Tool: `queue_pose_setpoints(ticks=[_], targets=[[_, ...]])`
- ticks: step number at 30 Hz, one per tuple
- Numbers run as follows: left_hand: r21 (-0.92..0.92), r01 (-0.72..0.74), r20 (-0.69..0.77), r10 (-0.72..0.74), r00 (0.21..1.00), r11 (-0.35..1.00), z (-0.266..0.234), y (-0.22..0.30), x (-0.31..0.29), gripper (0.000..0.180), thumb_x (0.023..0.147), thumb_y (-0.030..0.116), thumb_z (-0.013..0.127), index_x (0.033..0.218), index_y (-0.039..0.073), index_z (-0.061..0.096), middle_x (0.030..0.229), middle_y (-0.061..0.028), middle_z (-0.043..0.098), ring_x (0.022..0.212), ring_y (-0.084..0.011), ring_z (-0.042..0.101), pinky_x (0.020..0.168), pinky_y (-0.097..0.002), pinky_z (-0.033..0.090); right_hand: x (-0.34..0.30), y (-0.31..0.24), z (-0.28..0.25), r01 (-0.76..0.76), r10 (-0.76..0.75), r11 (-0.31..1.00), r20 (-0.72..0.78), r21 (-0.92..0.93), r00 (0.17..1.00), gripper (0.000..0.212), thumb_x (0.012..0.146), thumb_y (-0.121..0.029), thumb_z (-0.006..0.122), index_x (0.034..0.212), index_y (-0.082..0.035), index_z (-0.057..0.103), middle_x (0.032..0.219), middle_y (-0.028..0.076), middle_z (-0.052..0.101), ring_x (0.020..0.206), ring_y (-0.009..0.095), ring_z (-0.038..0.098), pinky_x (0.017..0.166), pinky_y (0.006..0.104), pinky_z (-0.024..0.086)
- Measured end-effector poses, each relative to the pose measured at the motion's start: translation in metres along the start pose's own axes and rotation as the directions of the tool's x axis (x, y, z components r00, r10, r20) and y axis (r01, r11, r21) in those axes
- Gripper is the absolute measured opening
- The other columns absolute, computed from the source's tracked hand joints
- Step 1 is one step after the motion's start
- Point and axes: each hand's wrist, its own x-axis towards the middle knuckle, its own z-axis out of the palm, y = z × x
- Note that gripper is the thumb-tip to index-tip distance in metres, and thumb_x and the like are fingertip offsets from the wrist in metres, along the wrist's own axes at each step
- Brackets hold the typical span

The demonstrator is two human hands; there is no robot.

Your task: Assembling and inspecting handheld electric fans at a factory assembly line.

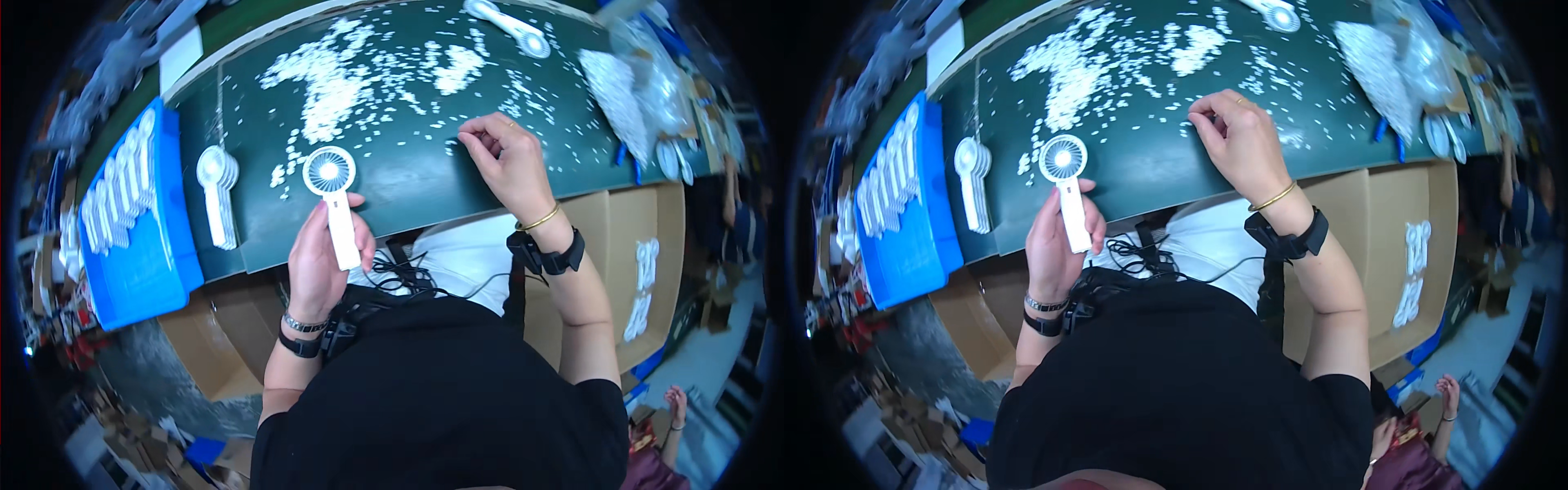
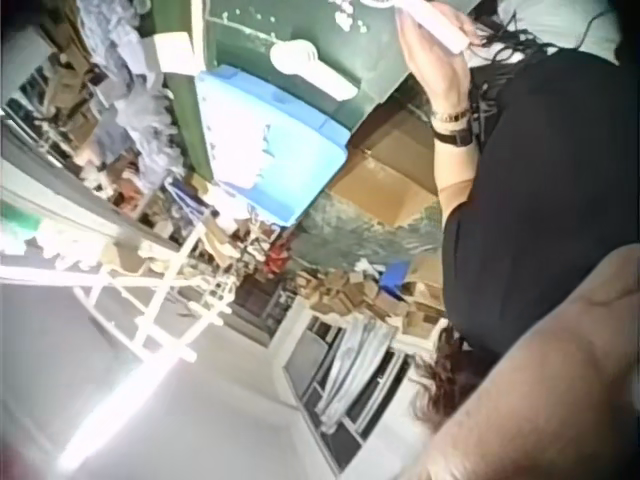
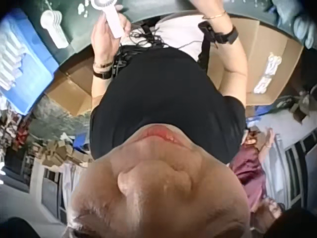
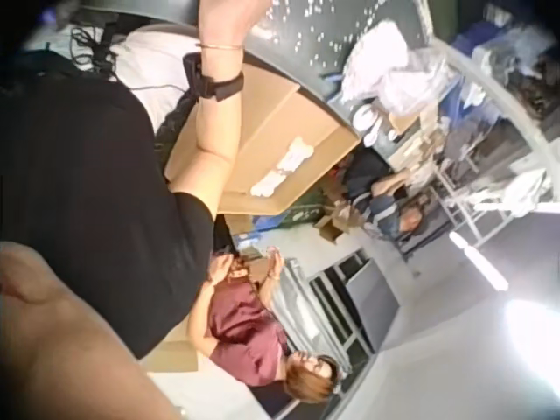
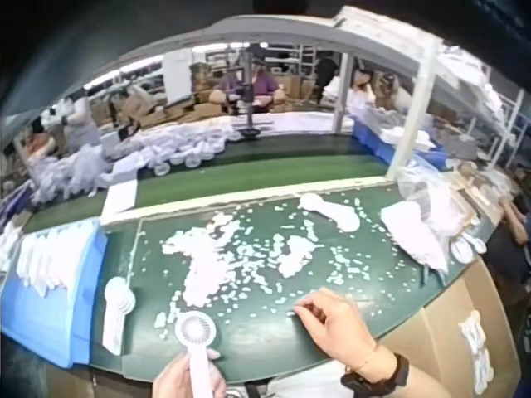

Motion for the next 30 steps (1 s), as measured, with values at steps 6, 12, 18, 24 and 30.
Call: queue_pose_setpoints(ticks=[6, 12, 18, 24, 30], targets=[[-0.079, -0.001, -0.004, 0.001, 1.0, 0.997, -0.007, 0.0, 0.004, 0.047, 0.113, 0.029, 0.024, 0.126, -0.006, 0.051, 0.078, -0.0108, 0.056, 0.067, -0.0214, 0.058, 0.055, -0.032, 0.047, 0.04, -0.012, 0.028, 0.09, -0.082, 0.994, 0.106, -0.069, 0.991, 0.009, 0.09, -0.007, 0.074, 0.098, -0.003, 0.074, 0.083, 0.007, 0.068, 0.064, 0.015, 0.061, 0.061, 0.0282, 0.049], [-0.158, 0.015, -0.015, -0.017, 1.0, 0.987, -0.01, 0.008, 0.017, 0.044, 0.113, 0.03, 0.026, 0.125, -0.004, 0.052, 0.078, -0.0096, 0.056, 0.066, -0.0196, 0.057, 0.055, -0.0306, 0.045, 0.072, -0.037, 0.062, 0.221, -0.205, 0.974, 0.223, -0.05, 0.953, 0.011, 0.089, -0.008, 0.073, 0.097, -0.001, 0.073, 0.085, 0.01, 0.068, 0.067, 0.021, 0.063, 0.064, 0.0327, 0.051], [-0.251, 0.004, 0.005, -0.003, 1.0, 0.968, -0.02, 0.002, 0.013, 0.044, 0.113, 0.034, 0.031, 0.122, -0.001, 0.056, 0.074, -0.0083, 0.059, 0.059, -0.0186, 0.056, 0.052, -0.0289, 0.045, 0.095, -0.059, 0.096, 0.386, -0.347, 0.919, 0.315, -0.072, 0.884, 0.009, 0.088, -0.006, 0.072, 0.093, 0.001, 0.071, 0.089, 0.018, 0.068, 0.08, 0.036, 0.067, 0.071, 0.0407, 0.053], [-0.293, -0.079, 0.033, 0.093, 0.995, 0.953, -0.019, -0.023, 0.012, 0.037, 0.113, 0.032, 0.035, 0.119, 0.003, 0.057, 0.073, -0.0051, 0.06, 0.059, -0.0141, 0.059, 0.05, -0.0265, 0.046, 0.087, -0.051, 0.097, 0.324, -0.255, 0.937, 0.38, -0.129, 0.889, 0.005, 0.088, -0.001, 0.07, 0.09, 0.002, 0.067, 0.083, 0.018, 0.064, 0.075, 0.036, 0.063, 0.069, 0.0428, 0.05], [-0.271, -0.081, 0.055, 0.1, 0.994, 0.959, -0.022, -0.027, -0.001, 0.037, 0.113, 0.032, 0.035, 0.12, 0.003, 0.057, 0.073, -0.0042, 0.059, 0.06, -0.0126, 0.058, 0.05, -0.0249, 0.046, 0.087, -0.044, 0.108, 0.355, -0.289, 0.927, 0.377, -0.119, 0.88, 0.005, 0.088, -0.001, 0.069, 0.092, 0.002, 0.067, 0.083, 0.018, 0.064, 0.076, 0.035, 0.063, 0.07, 0.0427, 0.051]])
